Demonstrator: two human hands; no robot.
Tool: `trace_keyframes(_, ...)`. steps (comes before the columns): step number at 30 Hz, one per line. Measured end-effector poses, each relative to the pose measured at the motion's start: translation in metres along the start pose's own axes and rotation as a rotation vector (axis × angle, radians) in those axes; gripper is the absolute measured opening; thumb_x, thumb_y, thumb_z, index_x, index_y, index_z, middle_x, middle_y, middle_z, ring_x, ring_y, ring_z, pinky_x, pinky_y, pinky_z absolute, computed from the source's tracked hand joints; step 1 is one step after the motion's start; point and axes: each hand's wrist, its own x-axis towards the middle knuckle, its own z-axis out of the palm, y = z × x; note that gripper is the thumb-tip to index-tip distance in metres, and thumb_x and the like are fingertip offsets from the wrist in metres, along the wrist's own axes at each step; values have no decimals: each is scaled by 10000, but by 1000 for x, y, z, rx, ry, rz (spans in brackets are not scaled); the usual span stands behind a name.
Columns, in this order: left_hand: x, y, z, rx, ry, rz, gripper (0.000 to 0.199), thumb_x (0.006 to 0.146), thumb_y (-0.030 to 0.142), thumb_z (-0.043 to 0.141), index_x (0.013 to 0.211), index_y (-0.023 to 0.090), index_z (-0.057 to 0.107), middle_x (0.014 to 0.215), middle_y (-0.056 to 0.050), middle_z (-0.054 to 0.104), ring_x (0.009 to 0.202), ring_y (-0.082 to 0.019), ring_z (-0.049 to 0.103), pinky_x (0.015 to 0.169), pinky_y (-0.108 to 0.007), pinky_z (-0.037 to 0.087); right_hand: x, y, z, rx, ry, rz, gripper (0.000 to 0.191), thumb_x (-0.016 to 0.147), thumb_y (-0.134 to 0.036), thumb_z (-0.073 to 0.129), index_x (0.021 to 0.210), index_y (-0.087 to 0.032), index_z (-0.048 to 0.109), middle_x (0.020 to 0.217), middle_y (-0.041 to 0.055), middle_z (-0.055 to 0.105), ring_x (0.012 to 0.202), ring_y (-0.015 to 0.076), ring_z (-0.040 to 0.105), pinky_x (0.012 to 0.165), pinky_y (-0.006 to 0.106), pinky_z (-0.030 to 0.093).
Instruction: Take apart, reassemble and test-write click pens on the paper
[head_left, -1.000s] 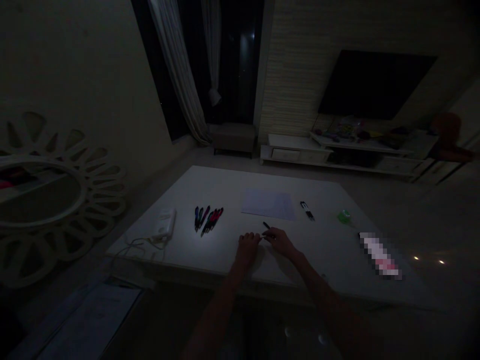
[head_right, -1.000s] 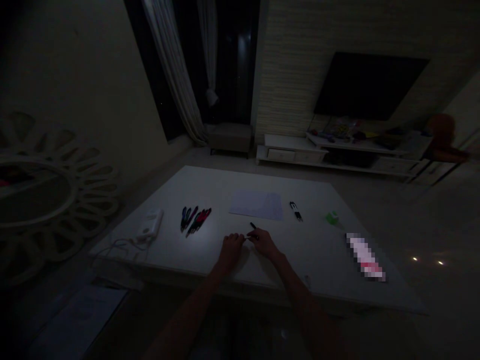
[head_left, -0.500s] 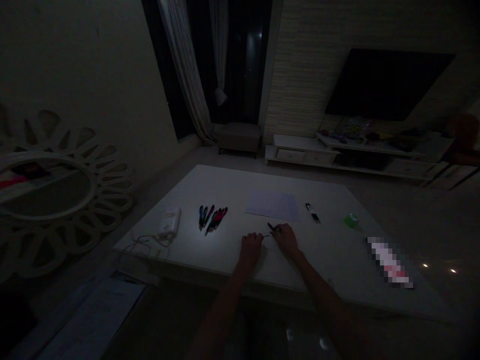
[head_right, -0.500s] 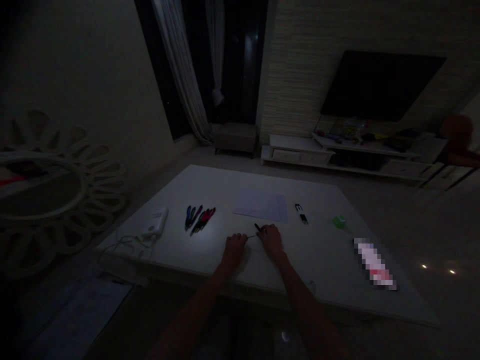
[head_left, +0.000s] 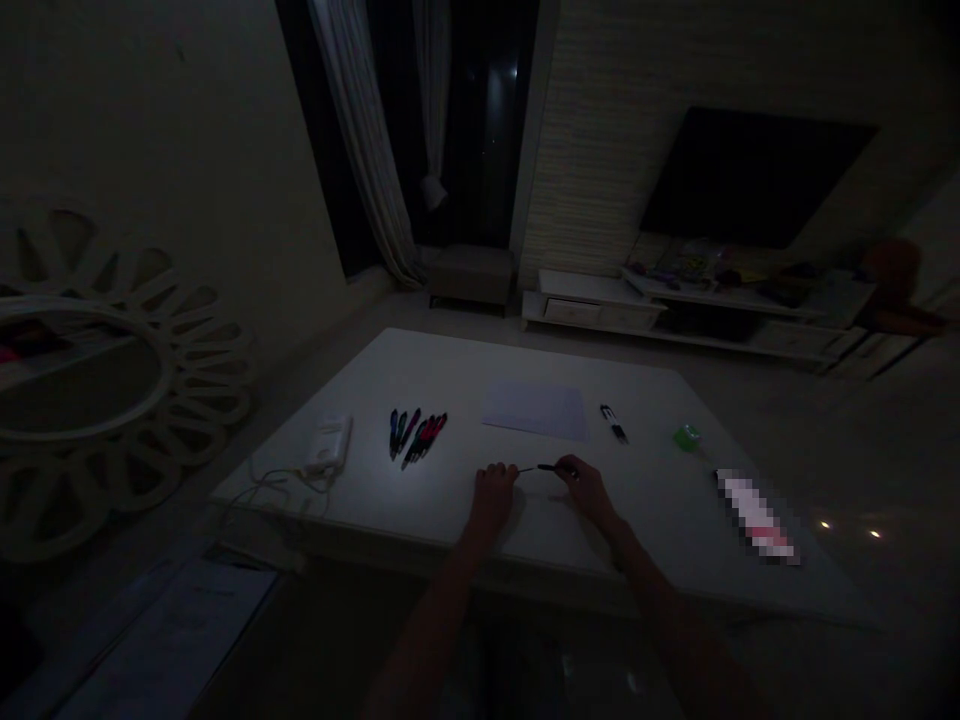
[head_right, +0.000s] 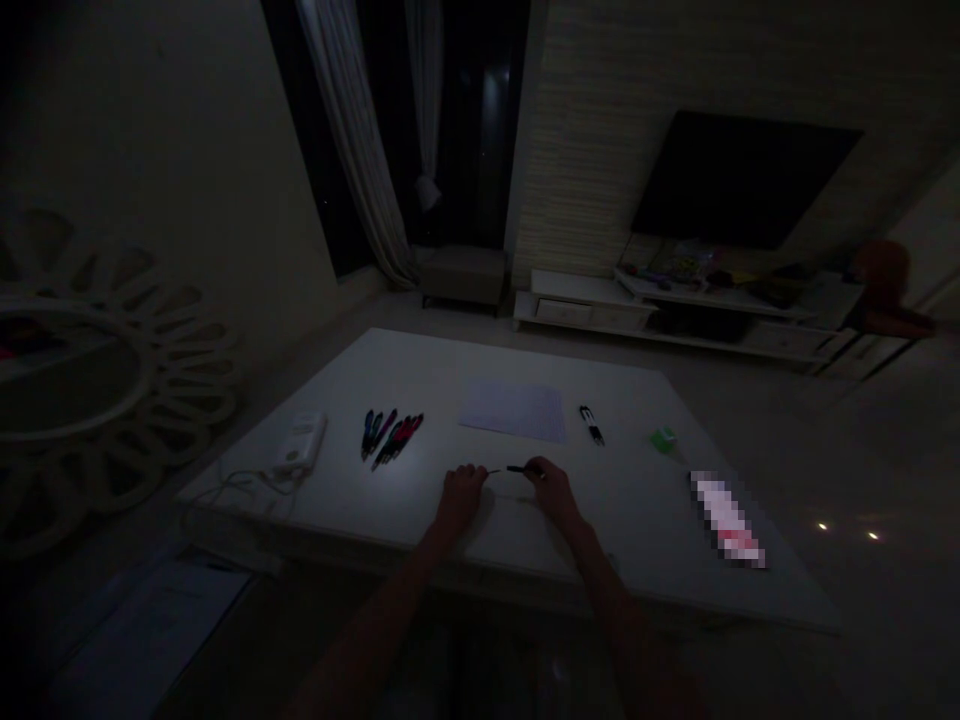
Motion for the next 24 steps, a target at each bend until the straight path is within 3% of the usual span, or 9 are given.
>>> trace_keyframes(4,0,-1,0,3,3,-7,226,889,137,423,1088,209,503,972,-63,562,938,-208,507,797,-349,342,5,-7,2,2,-4,-24,210,764,-376,508,791,-200,618,803,56,667,733,197,591,714,321,454)
trace_keyframes(15,0,-1,5,2,0,-2,250,879,130,447,1110,213,496,985,-63,557,954,-202,504,816,-353,335,7,4,6,-14,-22,-68,197,753,-355,524,810,-201,631,820,51,669,740,190,595,720,322,460)
trace_keyframes(24,3,-2,14,-53,-9,58,187,909,217,457,1089,216,505,964,-50,569,953,-189,515,809,-336,349,8,-12,24,38,-113,-120,170,740,-328,566,787,-195,661,788,43,683,721,171,618,708,307,480)
